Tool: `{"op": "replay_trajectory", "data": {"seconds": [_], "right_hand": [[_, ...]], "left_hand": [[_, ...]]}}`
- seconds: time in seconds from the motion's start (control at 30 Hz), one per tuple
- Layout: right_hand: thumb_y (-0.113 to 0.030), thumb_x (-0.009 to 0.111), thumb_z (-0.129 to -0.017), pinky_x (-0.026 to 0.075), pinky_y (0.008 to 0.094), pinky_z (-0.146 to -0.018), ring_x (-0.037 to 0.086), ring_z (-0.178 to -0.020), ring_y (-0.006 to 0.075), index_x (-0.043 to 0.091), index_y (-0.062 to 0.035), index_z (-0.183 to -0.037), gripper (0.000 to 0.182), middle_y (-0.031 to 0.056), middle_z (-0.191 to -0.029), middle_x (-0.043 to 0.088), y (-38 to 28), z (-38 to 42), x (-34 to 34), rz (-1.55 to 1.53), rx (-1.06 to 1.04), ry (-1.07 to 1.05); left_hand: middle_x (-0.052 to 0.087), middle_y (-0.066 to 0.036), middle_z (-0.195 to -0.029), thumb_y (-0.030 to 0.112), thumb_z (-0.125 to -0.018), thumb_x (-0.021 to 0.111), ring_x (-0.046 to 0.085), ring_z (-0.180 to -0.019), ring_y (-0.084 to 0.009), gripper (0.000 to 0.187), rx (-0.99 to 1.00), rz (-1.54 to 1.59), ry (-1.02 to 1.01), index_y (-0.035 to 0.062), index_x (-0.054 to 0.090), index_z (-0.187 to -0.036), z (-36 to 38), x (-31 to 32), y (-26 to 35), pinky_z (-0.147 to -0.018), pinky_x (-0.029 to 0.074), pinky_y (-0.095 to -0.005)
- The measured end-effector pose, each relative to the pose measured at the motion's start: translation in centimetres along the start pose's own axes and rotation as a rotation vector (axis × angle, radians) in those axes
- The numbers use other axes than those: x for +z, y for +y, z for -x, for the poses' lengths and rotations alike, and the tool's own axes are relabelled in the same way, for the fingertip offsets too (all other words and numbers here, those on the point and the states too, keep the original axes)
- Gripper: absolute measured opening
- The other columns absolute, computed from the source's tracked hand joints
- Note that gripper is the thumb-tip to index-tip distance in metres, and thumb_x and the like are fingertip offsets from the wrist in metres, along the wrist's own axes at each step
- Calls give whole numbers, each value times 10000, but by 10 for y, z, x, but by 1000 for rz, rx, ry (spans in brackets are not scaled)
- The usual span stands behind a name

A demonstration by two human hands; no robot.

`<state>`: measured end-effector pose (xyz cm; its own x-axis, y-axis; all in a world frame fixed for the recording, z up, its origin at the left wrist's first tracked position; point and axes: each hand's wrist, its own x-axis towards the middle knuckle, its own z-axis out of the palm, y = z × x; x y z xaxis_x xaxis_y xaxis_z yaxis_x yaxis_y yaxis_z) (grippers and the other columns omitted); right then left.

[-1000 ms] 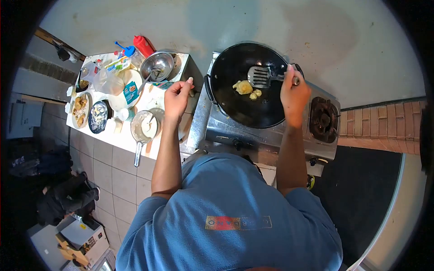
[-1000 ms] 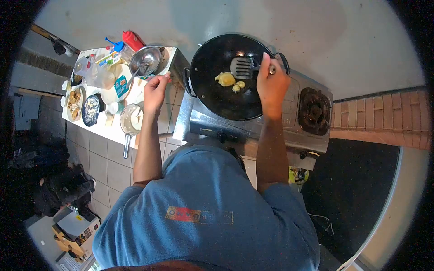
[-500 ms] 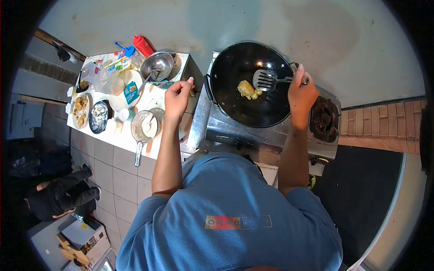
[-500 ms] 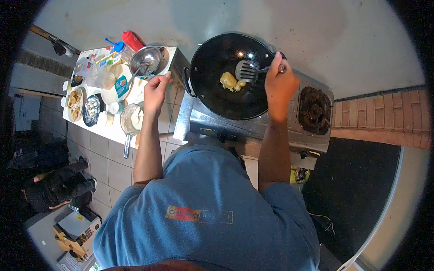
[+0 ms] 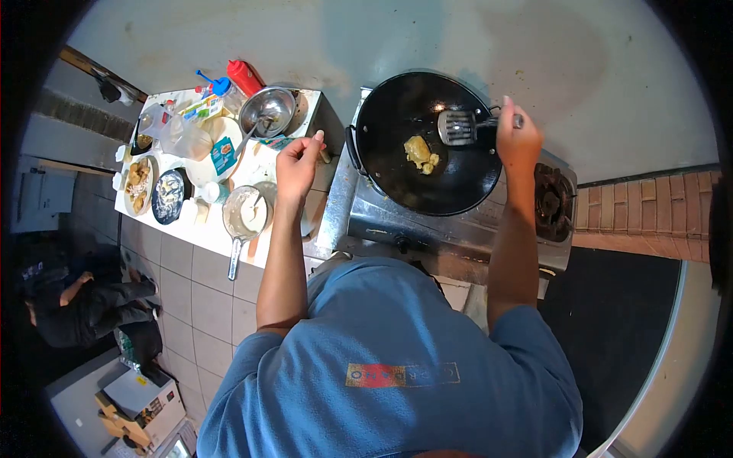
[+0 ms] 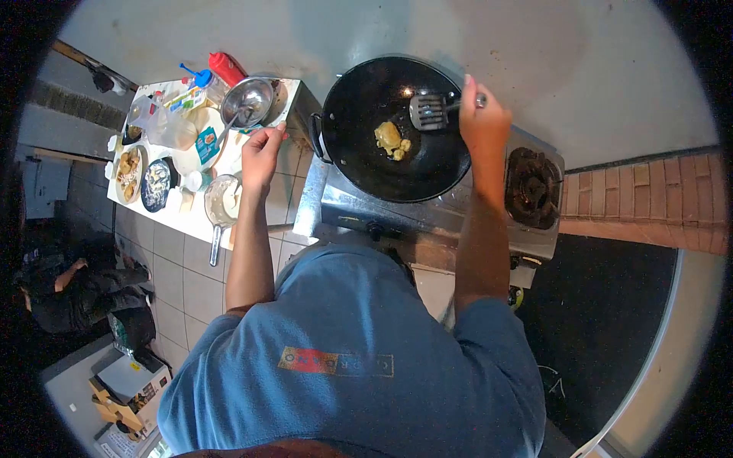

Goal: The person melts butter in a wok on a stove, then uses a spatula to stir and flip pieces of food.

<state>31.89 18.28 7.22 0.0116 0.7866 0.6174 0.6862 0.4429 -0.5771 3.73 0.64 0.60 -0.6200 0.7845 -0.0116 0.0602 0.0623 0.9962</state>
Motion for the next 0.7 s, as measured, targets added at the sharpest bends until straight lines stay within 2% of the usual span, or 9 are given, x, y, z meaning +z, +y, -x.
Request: {"op": "replay_trajectory", "data": {"seconds": [0.07,0.1,0.17,0.3,0.37,0.47,0.57,0.7], "right_hand": [[-266,555,-871,386,384,-463,469,-491,372,538,-30,-625,341,158,-516,466,5,2,5,54,-128,-92],[-266,555,-871,386,384,-463,469,-491,372,538,-30,-625,341,158,-516,466,1,2,3,57,-131,-89],[-260,561,-865,380,386,-458,439,-487,381,520,-33,-614,342,168,-518,449,-11,3,-2,-166,-23,-31],[-255,560,-866,375,382,-455,423,-472,374,525,-27,-618,338,173,-519,441,-4,4,0,-73,-37,-7],[-249,555,-870,369,381,-453,412,-467,368,520,-27,-612,342,176,-520,433,2,6,4,22,-114,-64],[-255,551,-873,368,383,-454,417,-472,371,518,-29,-611,348,176,-524,439,-4,5,-4,-110,-85,-28],[-258,550,-877,369,373,-451,416,-466,360,515,-26,-610,356,175,-526,438,-11,5,-10,-127,-67,-1],[-261,540,-885,371,362,-453,419,-457,338,515,-19,-617,362,172,-526,435,2,12,-5,-8,-138,22]], "left_hand": [[485,65,-612,267,-865,620,358,-570,-17,282,-36,-11,1,19,629,-731,-2,1,-3,-518,268,-187],[485,65,-612,267,-865,620,358,-570,-17,282,-35,-7,-1,19,629,-731,-2,3,-3,-518,268,-187],[484,65,-610,264,-865,621,358,-569,-18,282,-41,6,-13,21,625,-722,-1,4,-3,-518,268,-187],[485,64,-609,263,-863,623,362,-571,-17,283,-75,5,-22,23,623,-714,3,4,6,-520,271,-187],[491,63,-609,263,-863,625,366,-570,-17,283,-79,-8,-25,25,622,-710,2,4,4,-519,276,-185],[497,60,-610,265,-863,624,369,-566,-18,286,-26,11,-6,25,620,-709,1,4,-1,-516,279,-183],[502,59,-612,266,-865,623,370,-566,-18,285,-62,-24,-18,25,621,-713,3,2,4,-514,280,-183],[509,56,-617,266,-866,621,376,-569,-18,283,-56,-16,-23,24,623,-720,4,2,5,-515,283,-184]]}}
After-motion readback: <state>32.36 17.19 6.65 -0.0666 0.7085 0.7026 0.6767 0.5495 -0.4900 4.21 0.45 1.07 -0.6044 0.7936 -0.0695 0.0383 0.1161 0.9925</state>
